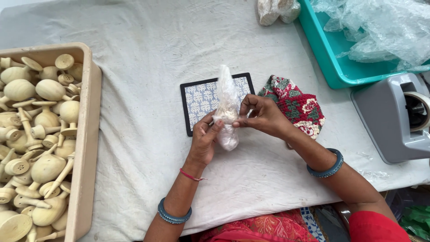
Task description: The person wraps a wooden component in bubble wrap, uses a cloth to wipe several wooden pieces, and assembles a wooden toy by inserting a rod into a cup-shaped base.
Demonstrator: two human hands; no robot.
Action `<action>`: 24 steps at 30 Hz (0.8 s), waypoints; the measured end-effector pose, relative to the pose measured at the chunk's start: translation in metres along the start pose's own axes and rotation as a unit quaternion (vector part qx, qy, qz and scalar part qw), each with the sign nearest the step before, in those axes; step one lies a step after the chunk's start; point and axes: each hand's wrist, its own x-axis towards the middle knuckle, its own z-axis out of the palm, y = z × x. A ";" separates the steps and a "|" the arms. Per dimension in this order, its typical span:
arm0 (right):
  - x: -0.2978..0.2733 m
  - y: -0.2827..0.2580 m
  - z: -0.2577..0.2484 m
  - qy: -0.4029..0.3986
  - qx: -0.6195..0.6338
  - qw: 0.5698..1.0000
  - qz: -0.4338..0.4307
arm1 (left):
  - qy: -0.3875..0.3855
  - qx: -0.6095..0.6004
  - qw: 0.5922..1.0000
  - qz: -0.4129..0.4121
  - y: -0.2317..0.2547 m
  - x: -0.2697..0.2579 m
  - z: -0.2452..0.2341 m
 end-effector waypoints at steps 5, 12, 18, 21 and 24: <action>0.010 0.014 0.001 0.014 -0.085 0.996 -0.023 | -0.020 -0.029 0.999 -0.019 0.000 0.001 -0.007; 0.005 0.022 -0.006 0.150 -0.097 0.983 -0.026 | 0.018 -0.082 0.996 0.008 0.008 0.005 -0.005; -0.012 -0.011 0.035 0.104 -0.093 0.978 -0.157 | 0.037 -0.065 0.996 0.051 0.001 0.007 -0.003; -0.012 -0.011 0.048 0.080 -0.134 0.977 -0.144 | 0.038 -0.036 0.996 0.071 -0.009 0.008 -0.009; -0.005 0.007 0.047 0.058 -0.074 0.991 -0.092 | 0.056 0.036 0.992 0.105 -0.008 0.007 -0.011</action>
